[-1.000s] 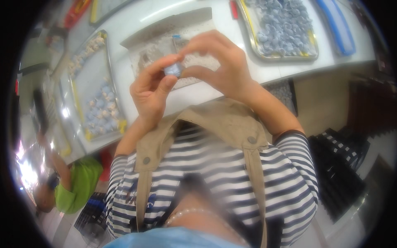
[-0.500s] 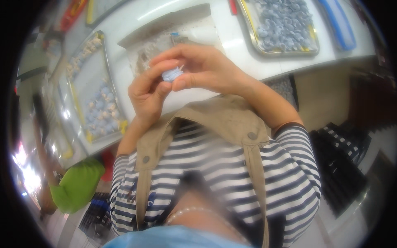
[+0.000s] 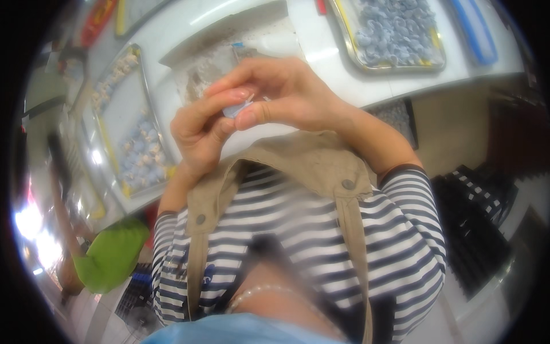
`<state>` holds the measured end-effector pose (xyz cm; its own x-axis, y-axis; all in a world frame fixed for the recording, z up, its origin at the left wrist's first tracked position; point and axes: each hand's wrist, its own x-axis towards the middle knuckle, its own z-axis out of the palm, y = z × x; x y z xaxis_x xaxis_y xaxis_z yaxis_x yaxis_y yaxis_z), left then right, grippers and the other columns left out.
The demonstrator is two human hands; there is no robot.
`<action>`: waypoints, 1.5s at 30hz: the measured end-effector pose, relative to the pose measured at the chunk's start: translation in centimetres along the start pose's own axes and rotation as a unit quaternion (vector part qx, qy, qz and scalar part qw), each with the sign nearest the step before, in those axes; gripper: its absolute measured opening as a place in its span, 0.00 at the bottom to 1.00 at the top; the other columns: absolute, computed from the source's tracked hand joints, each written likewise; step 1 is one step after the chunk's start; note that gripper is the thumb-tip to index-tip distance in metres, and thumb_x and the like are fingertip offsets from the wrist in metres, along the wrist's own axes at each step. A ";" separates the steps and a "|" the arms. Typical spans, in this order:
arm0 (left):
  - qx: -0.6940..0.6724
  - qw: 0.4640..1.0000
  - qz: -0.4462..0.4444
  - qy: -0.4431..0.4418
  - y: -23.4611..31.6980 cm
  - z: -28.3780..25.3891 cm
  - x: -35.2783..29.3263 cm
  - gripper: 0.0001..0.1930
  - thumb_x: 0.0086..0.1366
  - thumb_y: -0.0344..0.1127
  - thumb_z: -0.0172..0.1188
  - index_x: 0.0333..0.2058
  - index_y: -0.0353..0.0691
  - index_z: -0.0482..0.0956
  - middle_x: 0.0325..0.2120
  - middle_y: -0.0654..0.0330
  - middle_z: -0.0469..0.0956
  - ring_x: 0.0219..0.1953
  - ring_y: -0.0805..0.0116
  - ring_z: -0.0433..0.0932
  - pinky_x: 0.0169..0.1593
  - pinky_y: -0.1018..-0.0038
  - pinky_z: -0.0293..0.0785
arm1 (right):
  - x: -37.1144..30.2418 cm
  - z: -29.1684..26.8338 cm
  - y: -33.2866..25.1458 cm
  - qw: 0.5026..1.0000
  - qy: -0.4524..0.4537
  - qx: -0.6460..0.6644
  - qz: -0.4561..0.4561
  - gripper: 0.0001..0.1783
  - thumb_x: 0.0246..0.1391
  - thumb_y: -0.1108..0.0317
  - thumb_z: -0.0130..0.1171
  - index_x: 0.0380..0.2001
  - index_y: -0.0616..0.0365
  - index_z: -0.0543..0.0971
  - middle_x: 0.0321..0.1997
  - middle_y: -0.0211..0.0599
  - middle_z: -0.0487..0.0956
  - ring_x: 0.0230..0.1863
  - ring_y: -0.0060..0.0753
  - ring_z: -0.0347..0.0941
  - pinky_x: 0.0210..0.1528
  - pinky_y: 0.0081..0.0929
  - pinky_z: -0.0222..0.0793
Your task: The person applies glue to doll head pieces from a squeeze bottle and attaches small figurine parts together by hand.
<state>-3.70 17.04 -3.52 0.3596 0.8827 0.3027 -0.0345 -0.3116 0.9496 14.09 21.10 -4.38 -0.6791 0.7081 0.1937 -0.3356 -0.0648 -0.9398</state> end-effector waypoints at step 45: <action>0.663 0.627 -0.235 0.333 10.5 -35.5 -18.3 0.10 0.54 0.36 0.54 0.34 0.40 0.74 0.33 0.49 0.72 0.39 0.51 0.71 0.42 0.60 0.67 | -11.9 15.5 -10.8 0.819 0.340 -0.449 -0.114 0.06 0.50 0.77 0.54 0.33 0.66 0.77 0.25 0.40 0.78 0.27 0.28 0.75 0.30 0.20 0.68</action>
<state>-43.78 10.13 3.76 -0.4463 0.8001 0.4008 0.8946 0.4106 0.1766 15.67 2.52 7.81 -0.0435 0.8771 0.4783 0.4192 0.4506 -0.7882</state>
